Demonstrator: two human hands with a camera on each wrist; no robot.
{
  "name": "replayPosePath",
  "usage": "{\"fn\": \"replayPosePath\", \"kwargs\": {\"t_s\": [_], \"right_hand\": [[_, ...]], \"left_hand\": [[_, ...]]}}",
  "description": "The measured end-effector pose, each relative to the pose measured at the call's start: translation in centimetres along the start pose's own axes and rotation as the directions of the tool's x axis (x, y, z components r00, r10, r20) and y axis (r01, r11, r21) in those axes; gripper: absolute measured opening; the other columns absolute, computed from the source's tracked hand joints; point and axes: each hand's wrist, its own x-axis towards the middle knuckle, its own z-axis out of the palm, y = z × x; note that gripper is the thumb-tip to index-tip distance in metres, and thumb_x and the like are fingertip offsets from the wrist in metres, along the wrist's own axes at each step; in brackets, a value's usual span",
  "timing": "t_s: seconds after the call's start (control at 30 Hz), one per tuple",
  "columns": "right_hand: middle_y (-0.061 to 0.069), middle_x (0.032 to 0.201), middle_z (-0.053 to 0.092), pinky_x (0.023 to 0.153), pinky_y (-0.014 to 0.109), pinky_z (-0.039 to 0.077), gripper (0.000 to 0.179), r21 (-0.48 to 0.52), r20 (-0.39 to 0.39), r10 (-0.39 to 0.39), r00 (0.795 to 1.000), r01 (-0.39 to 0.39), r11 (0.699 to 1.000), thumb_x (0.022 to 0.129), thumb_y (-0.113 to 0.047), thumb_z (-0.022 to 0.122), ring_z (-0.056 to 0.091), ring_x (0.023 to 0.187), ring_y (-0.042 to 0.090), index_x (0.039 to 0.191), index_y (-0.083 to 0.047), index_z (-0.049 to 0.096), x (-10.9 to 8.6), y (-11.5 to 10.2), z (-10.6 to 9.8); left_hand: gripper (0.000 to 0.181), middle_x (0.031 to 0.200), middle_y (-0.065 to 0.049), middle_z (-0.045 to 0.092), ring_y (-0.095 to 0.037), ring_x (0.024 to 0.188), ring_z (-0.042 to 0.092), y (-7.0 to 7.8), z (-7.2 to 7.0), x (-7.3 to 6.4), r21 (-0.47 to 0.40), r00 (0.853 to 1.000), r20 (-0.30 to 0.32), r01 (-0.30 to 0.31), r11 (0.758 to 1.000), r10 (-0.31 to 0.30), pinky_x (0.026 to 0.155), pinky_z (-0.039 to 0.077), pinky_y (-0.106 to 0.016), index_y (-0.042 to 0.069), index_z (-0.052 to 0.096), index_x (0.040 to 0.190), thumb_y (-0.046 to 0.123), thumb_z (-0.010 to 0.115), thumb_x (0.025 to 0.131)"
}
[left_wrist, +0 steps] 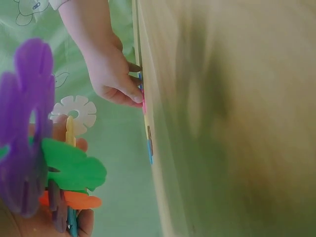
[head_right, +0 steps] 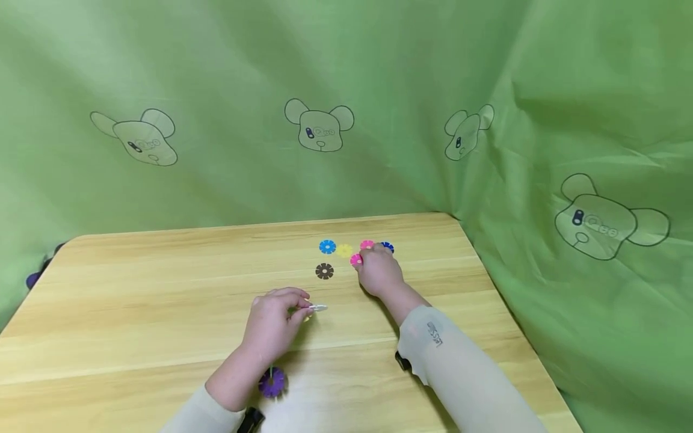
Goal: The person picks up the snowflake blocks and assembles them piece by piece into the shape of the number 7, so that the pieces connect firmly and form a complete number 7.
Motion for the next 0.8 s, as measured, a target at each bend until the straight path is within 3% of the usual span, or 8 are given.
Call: {"fn": "replayPosePath", "kwargs": {"t_s": [0.4, 0.8], "right_hand": [[0.02, 0.113, 0.064, 0.104, 0.054, 0.051, 0.034, 0.091, -0.022, 0.036, 0.999, -0.034, 0.995, 0.1, -0.021, 0.07, 0.058, 0.111, 0.039, 0.12, 0.006, 0.068, 0.37, 0.27, 0.17], [0.024, 0.122, 0.066, 0.104, 0.055, 0.051, 0.044, 0.146, -0.046, 0.027, 0.999, -0.02, 0.989, 0.099, -0.018, 0.074, 0.063, 0.114, 0.042, 0.132, 0.009, 0.061, -0.15, 0.27, 0.07]], "left_hand": [[0.005, 0.111, 0.006, 0.079, -0.021, 0.106, 0.071, -0.06, 0.12, 0.03, -0.023, 0.999, 0.016, 0.031, 0.999, -0.031, 0.088, 0.044, -0.042, 0.019, 0.081, 0.09, 0.022, 0.084, 0.091], [0.005, 0.112, 0.006, 0.078, -0.021, 0.108, 0.071, -0.21, 0.08, 0.03, -0.033, 0.999, 0.023, 0.047, 0.998, -0.047, 0.091, 0.045, -0.043, 0.019, 0.081, 0.09, 0.023, 0.083, 0.092]]}}
